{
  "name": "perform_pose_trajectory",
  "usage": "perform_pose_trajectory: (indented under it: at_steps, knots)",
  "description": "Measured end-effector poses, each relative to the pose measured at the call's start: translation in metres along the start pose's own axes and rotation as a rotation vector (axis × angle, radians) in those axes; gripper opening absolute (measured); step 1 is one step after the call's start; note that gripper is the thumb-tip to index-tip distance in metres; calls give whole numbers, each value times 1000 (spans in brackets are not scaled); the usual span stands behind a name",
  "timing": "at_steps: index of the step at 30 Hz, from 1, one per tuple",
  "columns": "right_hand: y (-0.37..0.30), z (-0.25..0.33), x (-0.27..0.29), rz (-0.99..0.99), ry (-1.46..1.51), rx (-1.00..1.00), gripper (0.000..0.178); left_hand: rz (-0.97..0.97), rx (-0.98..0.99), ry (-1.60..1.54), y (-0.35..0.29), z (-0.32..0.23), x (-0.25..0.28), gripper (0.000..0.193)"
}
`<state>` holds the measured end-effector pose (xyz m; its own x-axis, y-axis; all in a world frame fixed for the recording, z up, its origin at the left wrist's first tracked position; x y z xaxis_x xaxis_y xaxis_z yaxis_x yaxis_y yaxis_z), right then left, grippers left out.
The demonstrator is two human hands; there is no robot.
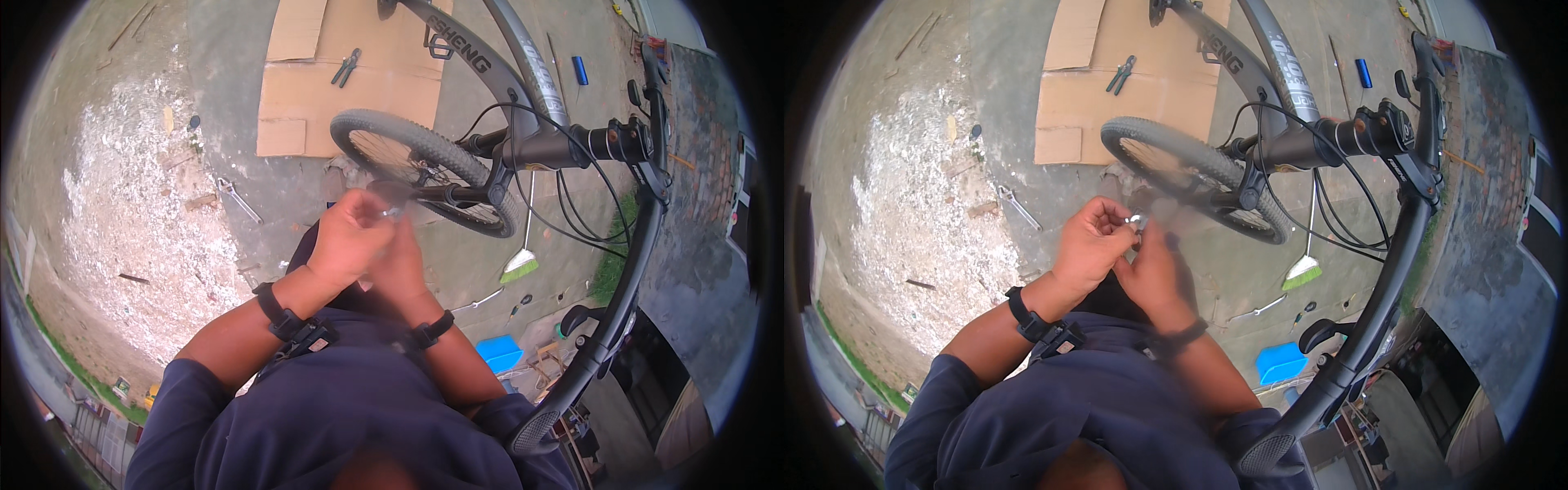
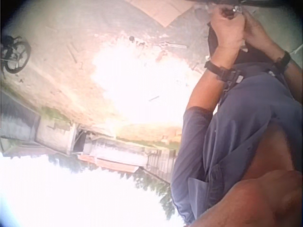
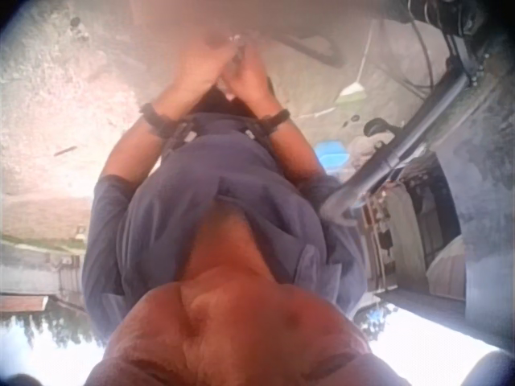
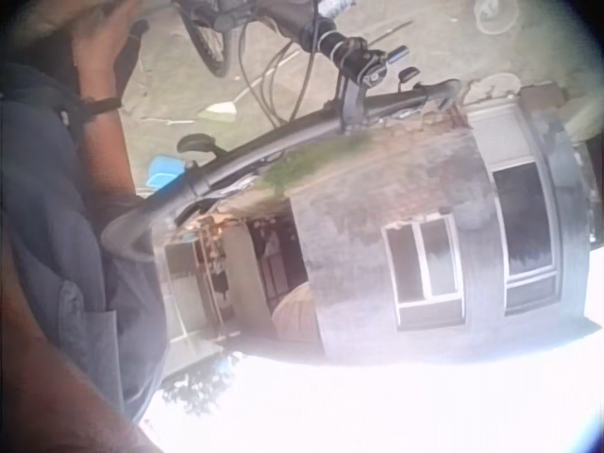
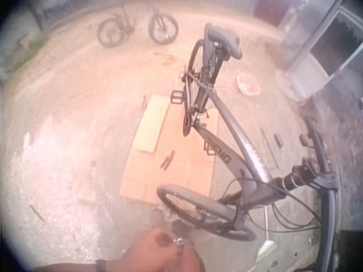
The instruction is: The person selects a bolt and washer from a bin, attaches a metal bracket to a plastic bicycle fender, and then mounts the assembly onto the front fork of a mountain bike using pliers and a cloth.
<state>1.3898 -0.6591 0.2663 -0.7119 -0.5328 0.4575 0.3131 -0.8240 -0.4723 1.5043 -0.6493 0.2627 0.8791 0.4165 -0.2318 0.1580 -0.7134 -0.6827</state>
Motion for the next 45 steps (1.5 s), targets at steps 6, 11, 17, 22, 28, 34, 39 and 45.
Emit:
perform_pose_trajectory:
  at_steps: [6, 11, 17, 22, 28, 34, 39, 45]
  knots:
    - [11, -29, 0, -102, 55, 8, 30, 103, -45, 97, 14, -9, -12, 16]
    - [30, -64, 11, -138, 587, -336, 32, 99, -54, 185, 41, -34, 10, 18]
    - [52, -82, 21, -268, 918, -380, 17, 147, -218, 484, 71, -60, 8, 18]
    - [52, -84, 19, -236, 992, -382, 17, 321, -272, 583, 90, -46, -31, 19]
    - [56, -93, 20, -242, 1038, -377, 18, 251, -490, 756, 98, -42, -45, 17]
    - [62, -83, 27, -229, 1096, -343, 21, 294, -536, 942, 114, -35, -34, 17]
    - [60, -75, 25, -133, 1216, -308, 25, 350, -347, 887, 134, -11, -20, 20]
    - [61, -75, 22, -139, 1263, -309, 32, 343, -395, 968, 141, -10, -22, 19]
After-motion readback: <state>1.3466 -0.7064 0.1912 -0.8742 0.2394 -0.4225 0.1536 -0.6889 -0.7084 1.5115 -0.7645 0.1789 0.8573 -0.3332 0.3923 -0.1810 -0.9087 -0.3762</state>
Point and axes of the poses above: each hand's wrist, its own y-axis towards the middle knuckle, its own x-axis out of the back of the hand, z = x × y, the point moved 8 cm from there along y, towards the middle knuckle, and after that the axes turned 1 degree about -y, right-handed, at the moved point
